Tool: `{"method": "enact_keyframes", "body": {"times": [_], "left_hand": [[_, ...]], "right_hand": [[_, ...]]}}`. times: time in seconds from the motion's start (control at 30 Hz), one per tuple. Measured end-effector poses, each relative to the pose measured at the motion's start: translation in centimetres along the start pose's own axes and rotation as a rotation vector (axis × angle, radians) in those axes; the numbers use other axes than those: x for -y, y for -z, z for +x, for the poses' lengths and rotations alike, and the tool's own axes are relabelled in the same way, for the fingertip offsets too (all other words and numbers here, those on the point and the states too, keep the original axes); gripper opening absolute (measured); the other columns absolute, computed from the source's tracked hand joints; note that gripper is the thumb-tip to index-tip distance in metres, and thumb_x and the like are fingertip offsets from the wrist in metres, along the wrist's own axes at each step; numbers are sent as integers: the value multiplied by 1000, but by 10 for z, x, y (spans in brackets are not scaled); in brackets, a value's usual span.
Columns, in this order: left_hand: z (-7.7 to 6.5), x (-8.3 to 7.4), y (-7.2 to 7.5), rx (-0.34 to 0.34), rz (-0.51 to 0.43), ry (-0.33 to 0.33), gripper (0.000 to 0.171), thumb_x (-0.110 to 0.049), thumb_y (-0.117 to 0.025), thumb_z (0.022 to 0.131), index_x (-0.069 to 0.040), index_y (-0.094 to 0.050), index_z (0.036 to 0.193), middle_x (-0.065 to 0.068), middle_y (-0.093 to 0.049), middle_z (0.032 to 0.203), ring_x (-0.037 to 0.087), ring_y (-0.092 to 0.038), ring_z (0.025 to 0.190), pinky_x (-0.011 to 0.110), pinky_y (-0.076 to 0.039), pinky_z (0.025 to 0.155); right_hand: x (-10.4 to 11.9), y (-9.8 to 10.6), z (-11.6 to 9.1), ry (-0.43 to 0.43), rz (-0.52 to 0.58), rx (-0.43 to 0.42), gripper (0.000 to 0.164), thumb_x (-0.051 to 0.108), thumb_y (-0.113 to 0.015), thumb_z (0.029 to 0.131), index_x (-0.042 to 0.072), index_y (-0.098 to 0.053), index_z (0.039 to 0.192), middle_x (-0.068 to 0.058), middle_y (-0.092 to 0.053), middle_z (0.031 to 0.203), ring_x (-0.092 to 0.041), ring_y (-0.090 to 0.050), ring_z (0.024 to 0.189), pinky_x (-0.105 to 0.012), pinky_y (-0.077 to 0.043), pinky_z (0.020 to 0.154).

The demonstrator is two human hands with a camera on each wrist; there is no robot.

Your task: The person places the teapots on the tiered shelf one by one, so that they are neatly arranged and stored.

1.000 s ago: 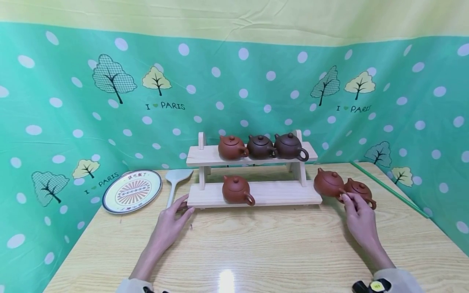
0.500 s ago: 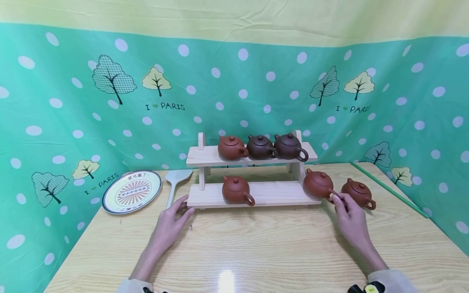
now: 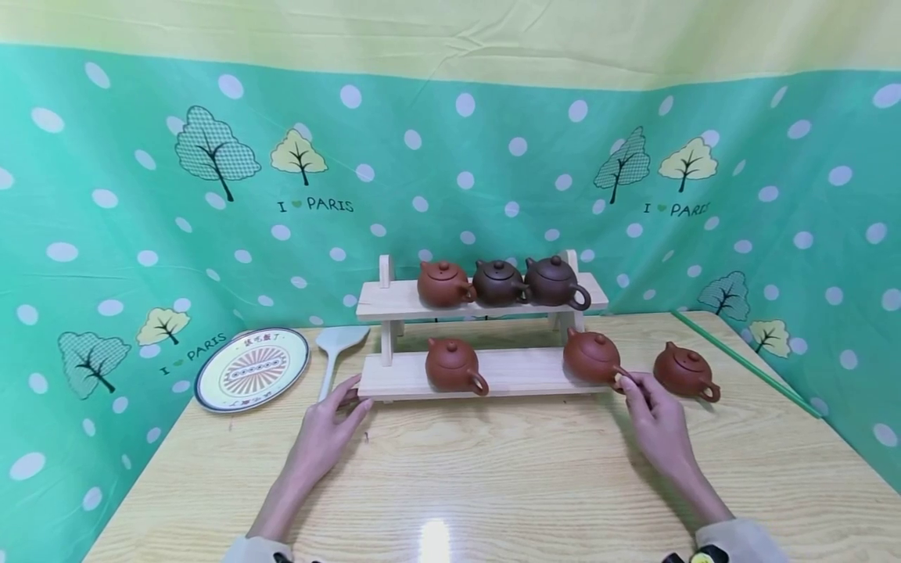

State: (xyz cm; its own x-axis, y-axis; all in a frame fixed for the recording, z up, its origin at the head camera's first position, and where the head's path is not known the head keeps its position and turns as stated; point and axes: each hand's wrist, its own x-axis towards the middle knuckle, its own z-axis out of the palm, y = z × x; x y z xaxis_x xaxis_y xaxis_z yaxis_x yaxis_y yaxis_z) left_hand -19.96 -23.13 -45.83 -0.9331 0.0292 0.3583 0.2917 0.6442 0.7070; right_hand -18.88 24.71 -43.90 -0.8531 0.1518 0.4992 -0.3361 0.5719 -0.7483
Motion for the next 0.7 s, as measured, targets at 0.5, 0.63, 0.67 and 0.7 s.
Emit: {"method": "enact_keyframes", "body": {"times": [0.5,0.63,0.67,0.7], "left_hand": [[0,-1,0,1,7,-2,53,-21,-74,99,2,-56,144,24,-71,120,40,-67,116,58,-48,105],[1,-2,0,3,2,-9,54,-22,-72,100,2,-55,145,25,-70,121,41,-66,116,58,-48,105],[1,-2,0,4,2,-11,54,-23,-72,100,2,-55,145,25,-70,121,41,-66,117,58,-48,105],[1,-2,0,4,2,-11,54,-23,-72,100,2,-55,145,25,-70,121,41,-66,117,58,-48,105]], "right_hand": [[9,-15,-6,30,51,40,14,5,-57,107,0,-70,109,-8,-55,75,-8,-42,60,-28,-33,46],[16,-20,-7,49,55,36,13,-2,-56,105,-3,-70,106,-5,-54,74,-7,-41,60,-29,-33,46],[19,-21,-7,54,60,36,13,-4,-56,105,-4,-69,106,-6,-53,74,-6,-41,60,-29,-33,46],[23,-21,-7,58,67,36,13,-5,-56,104,-5,-69,105,-7,-53,73,-6,-40,60,-29,-33,46]]}}
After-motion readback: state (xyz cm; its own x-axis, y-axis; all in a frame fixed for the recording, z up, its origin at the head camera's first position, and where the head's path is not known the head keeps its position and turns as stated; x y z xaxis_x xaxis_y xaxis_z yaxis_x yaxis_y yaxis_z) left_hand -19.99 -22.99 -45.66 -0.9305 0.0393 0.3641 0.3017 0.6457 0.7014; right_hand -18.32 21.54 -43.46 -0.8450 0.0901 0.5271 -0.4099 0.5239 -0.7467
